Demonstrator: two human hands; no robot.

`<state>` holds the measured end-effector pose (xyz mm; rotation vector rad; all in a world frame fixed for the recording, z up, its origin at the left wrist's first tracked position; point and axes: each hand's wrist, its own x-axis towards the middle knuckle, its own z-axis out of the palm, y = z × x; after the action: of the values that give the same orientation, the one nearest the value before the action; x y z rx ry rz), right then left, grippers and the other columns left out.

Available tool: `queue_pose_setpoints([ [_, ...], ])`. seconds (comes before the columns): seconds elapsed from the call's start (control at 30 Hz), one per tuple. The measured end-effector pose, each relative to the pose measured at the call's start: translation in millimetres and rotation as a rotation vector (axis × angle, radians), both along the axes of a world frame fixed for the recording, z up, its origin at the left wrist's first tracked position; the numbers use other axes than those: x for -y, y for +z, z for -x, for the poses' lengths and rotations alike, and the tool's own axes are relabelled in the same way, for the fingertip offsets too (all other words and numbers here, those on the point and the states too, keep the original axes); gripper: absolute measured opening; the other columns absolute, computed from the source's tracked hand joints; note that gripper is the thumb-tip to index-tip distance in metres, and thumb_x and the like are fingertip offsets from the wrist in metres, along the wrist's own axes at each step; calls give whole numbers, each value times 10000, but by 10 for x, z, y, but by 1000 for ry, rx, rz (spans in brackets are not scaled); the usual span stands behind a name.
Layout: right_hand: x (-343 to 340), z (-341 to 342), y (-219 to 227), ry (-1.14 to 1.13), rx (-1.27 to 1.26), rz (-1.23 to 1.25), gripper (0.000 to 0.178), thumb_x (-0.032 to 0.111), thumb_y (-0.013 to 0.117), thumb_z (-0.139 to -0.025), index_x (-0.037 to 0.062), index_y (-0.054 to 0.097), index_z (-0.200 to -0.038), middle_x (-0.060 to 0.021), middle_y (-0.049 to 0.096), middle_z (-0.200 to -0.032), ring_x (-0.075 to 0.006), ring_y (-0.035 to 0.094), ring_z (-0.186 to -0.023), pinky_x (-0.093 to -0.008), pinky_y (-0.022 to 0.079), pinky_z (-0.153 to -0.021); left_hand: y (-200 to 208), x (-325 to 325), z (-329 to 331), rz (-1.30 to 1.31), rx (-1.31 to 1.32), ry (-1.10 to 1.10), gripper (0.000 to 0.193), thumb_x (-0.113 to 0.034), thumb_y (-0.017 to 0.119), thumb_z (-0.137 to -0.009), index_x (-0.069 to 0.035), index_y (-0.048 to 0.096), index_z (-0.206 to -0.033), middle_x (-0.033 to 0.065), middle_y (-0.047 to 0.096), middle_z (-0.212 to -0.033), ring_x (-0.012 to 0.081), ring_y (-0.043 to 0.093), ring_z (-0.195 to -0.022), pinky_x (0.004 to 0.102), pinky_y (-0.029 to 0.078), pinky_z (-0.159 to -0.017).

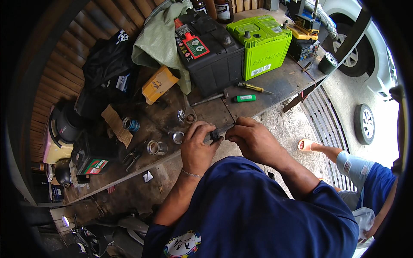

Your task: The person holds a small black electronic component and uses a green lighter to heat its surface repeatedly. They rotate the component and apply the flame to different areas, then set the lighter down and continue handling the component with both hands.

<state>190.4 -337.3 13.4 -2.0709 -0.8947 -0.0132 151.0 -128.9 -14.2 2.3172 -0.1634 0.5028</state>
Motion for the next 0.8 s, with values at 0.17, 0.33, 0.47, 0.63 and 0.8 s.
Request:
queue_pose_setpoints([
  [0.17, -2, 2, 33, 23, 21, 48, 128, 60, 701, -893, 44, 745, -1012, -137, 652, -984, -362, 648, -994, -449, 539, -881, -18, -13, 26, -16, -3, -3, 430, -19, 904, -672, -79, 722, -1058, 69, 696, -1126, 293, 708, -1055, 397, 578, -913],
  [0.33, -29, -2, 15, 20, 6, 66, 120, 74, 705, -898, 40, 742, -1006, -138, 661, -1001, -365, 653, -1004, -446, 538, -895, -19, 5, 57, -12, -22, 10, 429, -14, 898, -680, -78, 721, -1065, 66, 694, -1122, 297, 707, -1060, 395, 579, -910],
  [0.47, -36, -5, -6, 37, -23, 10, 114, 68, 699, -910, 29, 738, -1010, -153, 674, -998, -378, 661, -999, -458, 545, -887, -7, 4, 80, -1, -27, 5, 425, -7, 892, -683, -78, 719, -1065, 66, 693, -1119, 299, 706, -1064, 395, 580, -914],
  [0.63, -31, 15, -18, 24, -112, -42, 113, 67, 691, -937, 7, 725, -1026, -181, 683, -990, -404, 671, -985, -476, 551, -871, -28, 5, 78, 7, 16, 13, 456, 49, 877, -641, -69, 716, -1051, 74, 689, -1110, 271, 701, -1019, 364, 559, -809],
  [0.8, -44, 24, -37, 18, -143, -64, 98, 69, 707, -947, 8, 717, -1023, -174, 684, -1001, -399, 679, -977, -471, 548, -846, -78, 9, 72, 12, 57, 17, 463, 71, 859, -630, -72, 716, -1047, 63, 688, -1107, 235, 698, -986, 334, 542, -735],
])
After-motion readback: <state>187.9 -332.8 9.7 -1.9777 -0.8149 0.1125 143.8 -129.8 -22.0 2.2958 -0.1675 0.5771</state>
